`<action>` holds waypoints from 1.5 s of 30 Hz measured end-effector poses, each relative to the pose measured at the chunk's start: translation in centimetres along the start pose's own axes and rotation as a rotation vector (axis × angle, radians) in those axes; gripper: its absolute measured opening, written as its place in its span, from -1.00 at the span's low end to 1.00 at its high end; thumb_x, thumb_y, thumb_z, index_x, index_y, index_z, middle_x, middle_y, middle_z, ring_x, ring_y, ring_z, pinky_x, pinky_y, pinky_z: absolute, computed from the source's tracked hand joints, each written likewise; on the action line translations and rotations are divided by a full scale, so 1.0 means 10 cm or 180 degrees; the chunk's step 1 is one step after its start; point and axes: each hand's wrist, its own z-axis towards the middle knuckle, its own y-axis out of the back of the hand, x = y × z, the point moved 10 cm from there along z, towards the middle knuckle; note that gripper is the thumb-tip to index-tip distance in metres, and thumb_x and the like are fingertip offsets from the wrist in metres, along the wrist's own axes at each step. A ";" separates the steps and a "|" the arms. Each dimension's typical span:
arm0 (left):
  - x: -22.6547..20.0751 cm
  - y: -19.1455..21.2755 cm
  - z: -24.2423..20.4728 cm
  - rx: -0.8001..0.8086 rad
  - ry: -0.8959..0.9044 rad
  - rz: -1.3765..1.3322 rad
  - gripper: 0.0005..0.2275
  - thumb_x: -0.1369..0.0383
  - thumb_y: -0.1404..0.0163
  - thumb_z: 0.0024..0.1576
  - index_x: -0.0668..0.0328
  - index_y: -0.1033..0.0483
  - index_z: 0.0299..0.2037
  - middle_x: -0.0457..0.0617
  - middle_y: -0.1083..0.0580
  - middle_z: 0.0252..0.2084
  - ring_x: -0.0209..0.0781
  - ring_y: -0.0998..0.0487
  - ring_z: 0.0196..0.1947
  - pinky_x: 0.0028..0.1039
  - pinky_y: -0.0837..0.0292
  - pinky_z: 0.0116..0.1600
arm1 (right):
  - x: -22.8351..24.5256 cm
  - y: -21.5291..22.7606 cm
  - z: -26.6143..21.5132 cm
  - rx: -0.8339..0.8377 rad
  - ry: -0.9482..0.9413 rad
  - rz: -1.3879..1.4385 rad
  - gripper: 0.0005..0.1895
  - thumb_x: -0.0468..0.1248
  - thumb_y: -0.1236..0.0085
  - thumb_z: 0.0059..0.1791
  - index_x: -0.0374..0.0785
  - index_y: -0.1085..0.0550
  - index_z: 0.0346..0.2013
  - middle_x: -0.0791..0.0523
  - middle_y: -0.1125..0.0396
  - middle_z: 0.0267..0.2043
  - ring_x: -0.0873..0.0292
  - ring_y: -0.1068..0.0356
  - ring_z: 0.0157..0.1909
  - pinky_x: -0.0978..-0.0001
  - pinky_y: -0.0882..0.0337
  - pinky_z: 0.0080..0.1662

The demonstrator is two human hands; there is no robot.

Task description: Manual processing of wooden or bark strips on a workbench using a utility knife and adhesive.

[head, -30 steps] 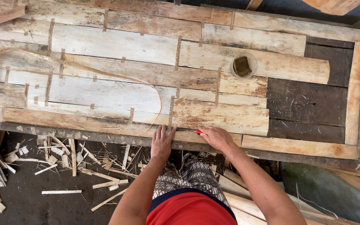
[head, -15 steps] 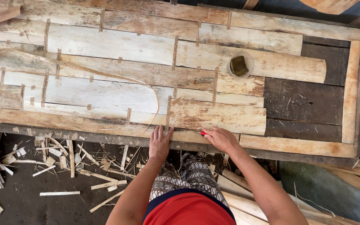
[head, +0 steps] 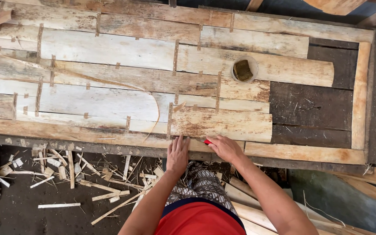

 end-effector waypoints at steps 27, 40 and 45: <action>0.20 0.35 0.01 -0.0900 0.0010 0.0098 -0.53 0.25 0.06 0.21 0.12 -0.30 0.34 0.14 -0.25 0.34 0.06 -0.17 0.40 -0.08 -0.03 0.43 | 0.08 0.10 -0.08 -0.0557 0.0429 -0.0123 -0.49 -0.14 -0.23 -0.04 -0.05 -0.46 0.22 0.11 -0.42 0.01 0.05 -0.48 -0.09 0.18 -0.52 -0.03; 0.34 0.48 0.38 -0.0401 0.0652 -0.0010 -0.86 0.32 0.10 0.30 0.03 -0.51 -0.05 -0.03 -0.41 0.04 -0.10 -0.38 0.11 -0.14 -0.25 0.29 | 0.00 -0.02 -0.05 -0.0504 0.0327 0.0137 -0.53 0.03 0.09 0.12 -0.09 -0.46 0.24 0.08 -0.50 0.04 0.02 -0.52 -0.10 0.13 -0.53 -0.04; 0.36 0.43 0.45 -0.0653 0.0646 0.0350 -0.85 0.40 0.07 0.22 0.13 -0.51 -0.07 0.01 -0.41 0.01 -0.06 -0.39 0.07 -0.15 -0.28 0.19 | 0.19 0.20 -0.14 -0.0720 0.0377 0.0111 -0.55 0.00 0.03 0.10 -0.11 -0.48 0.21 0.06 -0.52 -0.09 0.00 -0.51 -0.18 0.13 -0.53 -0.14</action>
